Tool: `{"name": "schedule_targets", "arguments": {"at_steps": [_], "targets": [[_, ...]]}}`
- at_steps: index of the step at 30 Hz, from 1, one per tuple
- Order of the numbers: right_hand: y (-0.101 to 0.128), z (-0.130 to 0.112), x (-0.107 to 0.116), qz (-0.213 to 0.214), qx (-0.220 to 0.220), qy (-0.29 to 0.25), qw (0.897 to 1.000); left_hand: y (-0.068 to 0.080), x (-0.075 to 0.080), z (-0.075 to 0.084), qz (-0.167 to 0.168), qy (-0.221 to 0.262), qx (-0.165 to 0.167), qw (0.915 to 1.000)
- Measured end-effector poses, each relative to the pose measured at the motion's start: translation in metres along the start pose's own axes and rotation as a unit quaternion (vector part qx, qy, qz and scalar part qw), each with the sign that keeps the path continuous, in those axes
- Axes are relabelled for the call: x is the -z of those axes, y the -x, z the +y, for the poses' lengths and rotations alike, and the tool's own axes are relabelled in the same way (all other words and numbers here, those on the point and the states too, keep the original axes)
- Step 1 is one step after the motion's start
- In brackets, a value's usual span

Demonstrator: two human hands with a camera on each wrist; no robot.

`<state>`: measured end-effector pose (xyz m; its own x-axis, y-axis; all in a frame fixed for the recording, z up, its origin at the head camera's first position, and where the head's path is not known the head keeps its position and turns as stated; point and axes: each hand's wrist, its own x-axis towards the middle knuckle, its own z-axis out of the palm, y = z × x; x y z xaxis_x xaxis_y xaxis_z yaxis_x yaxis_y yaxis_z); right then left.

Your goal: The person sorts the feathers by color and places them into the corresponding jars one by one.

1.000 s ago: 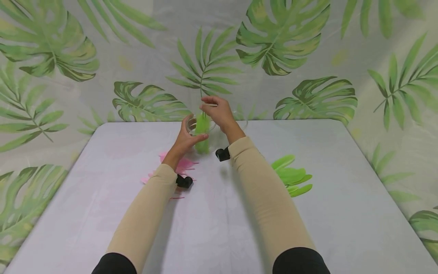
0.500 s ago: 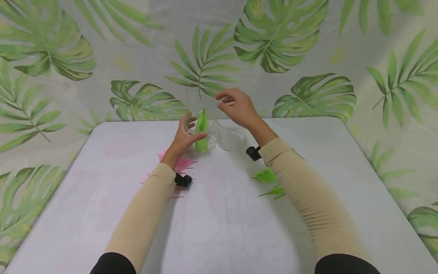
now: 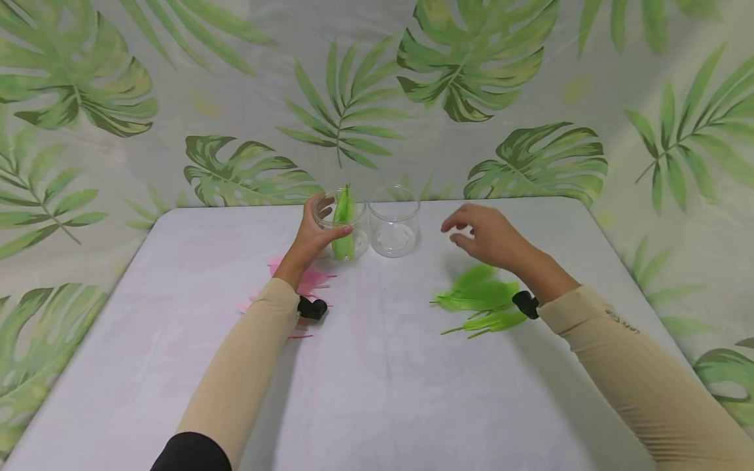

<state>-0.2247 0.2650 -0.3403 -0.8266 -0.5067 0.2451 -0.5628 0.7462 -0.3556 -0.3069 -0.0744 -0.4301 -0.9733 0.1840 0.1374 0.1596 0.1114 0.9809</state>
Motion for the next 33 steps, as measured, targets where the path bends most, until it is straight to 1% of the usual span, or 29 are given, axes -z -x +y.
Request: {"name": "schedule_targets", "arguments": {"at_steps": [2, 4, 5, 7, 10, 13, 20, 25, 33], "targets": [[0.013, 0.005, -0.012, -0.055, 0.015, 0.026, 0.998, 0.0, 0.0, 0.0, -0.005, 0.004, -0.005, 1.0], [0.022, 0.007, -0.024, -0.102, 0.021, 0.044, 0.994, -0.001, 0.001, 0.0, -0.006, 0.004, -0.008, 0.9999], [0.026, 0.009, -0.029, -0.118, 0.024, 0.052, 0.991, -0.001, 0.001, 0.0, -0.006, 0.003, -0.009, 0.9999], [0.03, 0.011, -0.037, -0.131, 0.025, 0.065, 0.989, -0.001, 0.001, 0.0, -0.007, 0.003, -0.01, 0.9999], [0.035, 0.013, -0.045, -0.131, 0.02, 0.076, 0.988, -0.001, 0.002, -0.001, -0.007, 0.002, -0.004, 1.0], [0.038, 0.014, -0.048, -0.135, 0.017, 0.084, 0.987, 0.0, 0.002, -0.002, -0.009, 0.001, 0.003, 1.0], [0.043, 0.02, -0.057, -0.144, 0.028, 0.094, 0.985, 0.0, 0.002, -0.002, -0.013, 0.011, 0.003, 0.9998], [0.045, 0.027, -0.065, -0.13, 0.042, 0.099, 0.986, 0.0, 0.002, -0.001, -0.02, 0.013, 0.007, 0.9997], [0.047, 0.029, -0.068, -0.107, 0.052, 0.091, 0.989, -0.002, 0.002, -0.002, -0.012, -0.001, 0.006, 0.9999]]}}
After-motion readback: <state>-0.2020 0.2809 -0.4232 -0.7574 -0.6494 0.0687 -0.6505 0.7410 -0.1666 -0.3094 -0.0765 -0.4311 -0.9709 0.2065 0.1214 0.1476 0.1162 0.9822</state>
